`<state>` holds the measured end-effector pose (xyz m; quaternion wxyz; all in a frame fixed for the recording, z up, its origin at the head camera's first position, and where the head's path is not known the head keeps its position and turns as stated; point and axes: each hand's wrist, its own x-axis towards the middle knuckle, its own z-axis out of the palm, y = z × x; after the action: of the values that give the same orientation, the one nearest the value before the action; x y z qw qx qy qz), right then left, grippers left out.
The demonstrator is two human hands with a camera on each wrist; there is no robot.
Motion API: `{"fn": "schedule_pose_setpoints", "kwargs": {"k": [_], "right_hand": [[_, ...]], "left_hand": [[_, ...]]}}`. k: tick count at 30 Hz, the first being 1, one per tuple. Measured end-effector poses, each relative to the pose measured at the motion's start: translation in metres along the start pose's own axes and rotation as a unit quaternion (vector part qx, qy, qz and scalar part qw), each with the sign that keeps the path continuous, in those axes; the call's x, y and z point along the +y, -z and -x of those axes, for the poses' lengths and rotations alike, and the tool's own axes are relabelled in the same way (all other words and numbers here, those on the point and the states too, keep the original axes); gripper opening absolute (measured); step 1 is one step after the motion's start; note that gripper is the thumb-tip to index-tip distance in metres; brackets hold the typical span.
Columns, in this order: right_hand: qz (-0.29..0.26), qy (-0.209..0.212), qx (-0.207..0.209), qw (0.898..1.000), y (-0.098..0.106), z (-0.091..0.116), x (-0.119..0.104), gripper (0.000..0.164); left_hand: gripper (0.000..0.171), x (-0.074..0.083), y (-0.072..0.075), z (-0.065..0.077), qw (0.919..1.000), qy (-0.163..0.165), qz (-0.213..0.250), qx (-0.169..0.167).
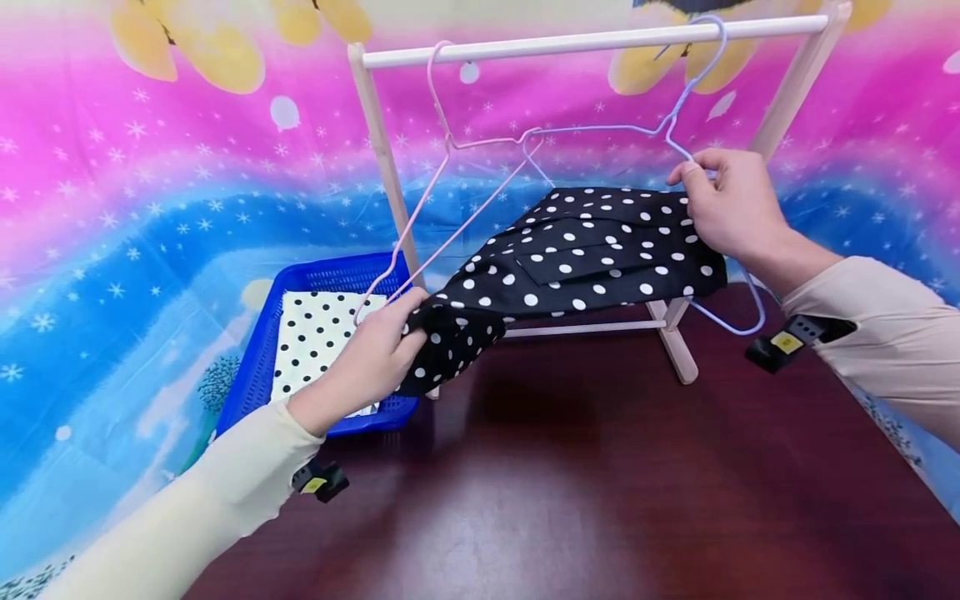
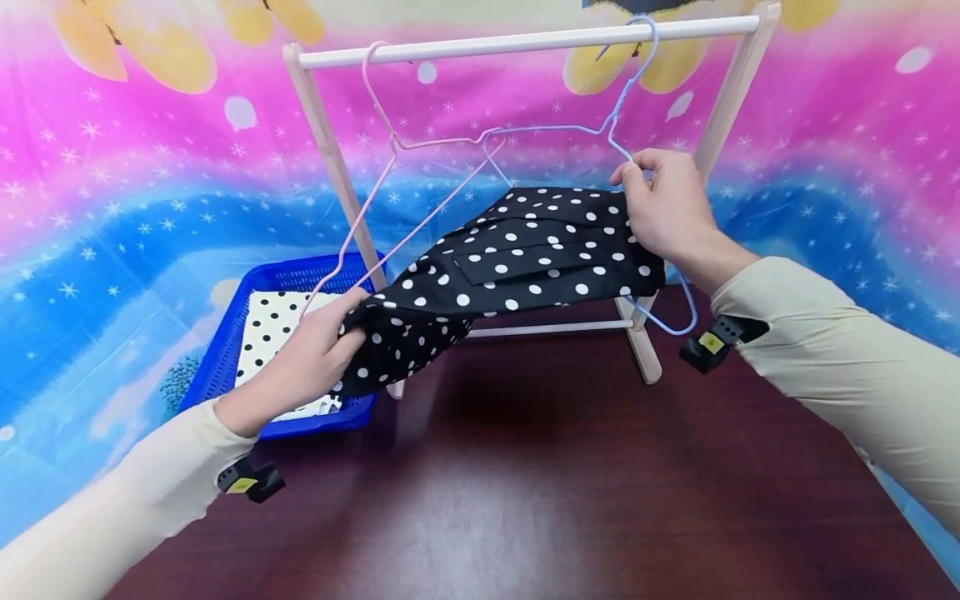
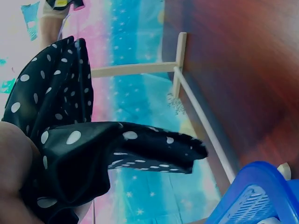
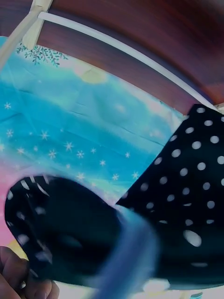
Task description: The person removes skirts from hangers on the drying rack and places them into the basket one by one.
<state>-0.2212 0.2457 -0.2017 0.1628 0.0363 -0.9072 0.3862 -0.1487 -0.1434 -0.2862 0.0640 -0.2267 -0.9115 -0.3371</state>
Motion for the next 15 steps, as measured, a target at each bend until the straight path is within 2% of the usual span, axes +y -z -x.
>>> {"fn": "schedule_pose_setpoints", "kwargs": {"k": [7,12,15], "right_hand": [[-0.011,0.003,-0.001,1.0,0.003,-0.002,0.006,0.039],[0.0,0.006,-0.008,1.0,0.003,-0.003,0.007,0.041],[0.006,0.004,-0.014,1.0,0.006,-0.003,0.008,0.042]], "left_hand": [[0.03,0.005,0.008,-0.001,0.9994,0.008,0.033,-0.002],[0.033,0.012,0.015,-0.004,0.9986,0.003,0.049,0.018],[0.027,0.017,0.019,-0.004,0.9975,0.002,0.064,0.028]]}}
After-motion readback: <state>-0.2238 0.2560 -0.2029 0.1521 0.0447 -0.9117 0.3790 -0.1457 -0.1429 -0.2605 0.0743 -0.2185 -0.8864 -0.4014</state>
